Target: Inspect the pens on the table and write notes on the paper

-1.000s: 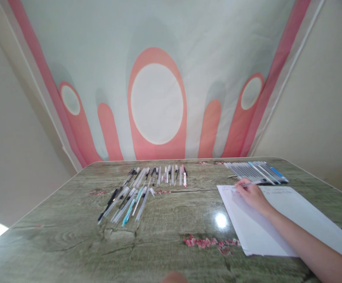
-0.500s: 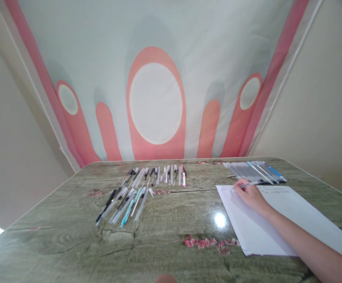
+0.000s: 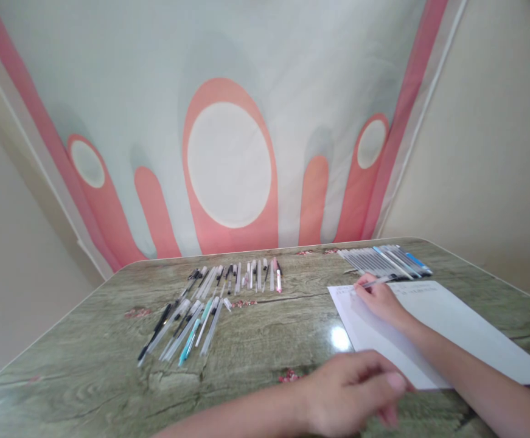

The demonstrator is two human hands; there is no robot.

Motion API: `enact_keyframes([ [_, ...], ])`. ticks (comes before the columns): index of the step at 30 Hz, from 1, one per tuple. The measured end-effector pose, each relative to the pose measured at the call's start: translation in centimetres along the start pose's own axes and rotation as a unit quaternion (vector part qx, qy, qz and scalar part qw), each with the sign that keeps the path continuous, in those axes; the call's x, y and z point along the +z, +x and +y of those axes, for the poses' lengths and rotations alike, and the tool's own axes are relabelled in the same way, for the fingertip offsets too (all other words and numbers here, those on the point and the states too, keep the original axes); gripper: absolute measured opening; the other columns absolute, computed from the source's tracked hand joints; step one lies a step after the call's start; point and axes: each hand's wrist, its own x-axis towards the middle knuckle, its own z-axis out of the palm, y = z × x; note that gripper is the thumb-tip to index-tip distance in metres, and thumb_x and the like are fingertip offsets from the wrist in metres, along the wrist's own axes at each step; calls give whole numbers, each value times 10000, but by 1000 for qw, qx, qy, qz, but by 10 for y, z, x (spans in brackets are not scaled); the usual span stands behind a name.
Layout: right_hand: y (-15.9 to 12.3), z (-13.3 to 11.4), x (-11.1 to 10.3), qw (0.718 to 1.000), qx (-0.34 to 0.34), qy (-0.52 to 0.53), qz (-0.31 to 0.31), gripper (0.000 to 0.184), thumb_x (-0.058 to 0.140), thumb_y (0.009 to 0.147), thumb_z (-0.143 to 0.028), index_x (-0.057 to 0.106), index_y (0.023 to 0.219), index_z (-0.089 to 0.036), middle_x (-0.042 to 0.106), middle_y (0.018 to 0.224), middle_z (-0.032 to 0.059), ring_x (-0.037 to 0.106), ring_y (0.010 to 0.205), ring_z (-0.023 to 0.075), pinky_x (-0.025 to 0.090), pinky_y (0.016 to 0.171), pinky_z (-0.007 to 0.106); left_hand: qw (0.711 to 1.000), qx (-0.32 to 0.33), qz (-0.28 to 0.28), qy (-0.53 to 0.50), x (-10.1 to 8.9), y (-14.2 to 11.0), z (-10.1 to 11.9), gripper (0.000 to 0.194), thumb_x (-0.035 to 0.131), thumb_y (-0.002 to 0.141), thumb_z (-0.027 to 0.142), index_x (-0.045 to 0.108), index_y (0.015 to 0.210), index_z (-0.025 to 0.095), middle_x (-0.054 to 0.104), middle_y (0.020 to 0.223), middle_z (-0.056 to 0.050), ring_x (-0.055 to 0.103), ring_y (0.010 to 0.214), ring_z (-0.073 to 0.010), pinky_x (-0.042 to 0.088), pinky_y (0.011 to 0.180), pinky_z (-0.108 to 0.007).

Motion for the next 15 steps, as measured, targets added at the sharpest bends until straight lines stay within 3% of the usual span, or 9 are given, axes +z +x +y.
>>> enact_keyframes([
  [3, 1, 0, 1, 1000, 4, 1, 1, 148, 431, 710, -301, 523, 694, -186, 583, 618, 12, 533, 595, 158, 383, 564, 255, 974, 10, 165, 157, -53, -11, 9, 369, 344, 832, 434, 566, 940, 159, 574, 765, -27, 512, 710, -126, 406, 667, -248],
  [7, 1, 0, 1, 1000, 11, 1, 4, 168, 433, 709, -320, 534, 690, -187, 588, 617, 13, 533, 596, 161, 383, 569, 262, 900, 3, 314, 303, -96, -32, -11, 287, 367, 827, 369, 562, 892, 169, 574, 852, -47, 506, 820, -158, 388, 742, -266],
  [10, 1, -2, 1, 1000, 13, 7, 9, 179, 429, 717, -330, 535, 709, -186, 588, 625, 13, 528, 585, 157, 379, 556, 259, 873, 11, 344, 345, -110, -41, -28, 256, 363, 829, 338, 556, 875, 177, 568, 847, -54, 508, 834, -168, 388, 762, -278],
  [15, -1, -4, 0, 1000, 13, -8, 10, 130, 434, 713, -295, 501, 671, -192, 550, 581, -5, 510, 568, 149, 366, 540, 248, 875, 19, 343, 341, -111, -46, -35, 249, 355, 836, 326, 552, 880, 180, 566, 838, -51, 516, 810, -164, 400, 764, -287],
])
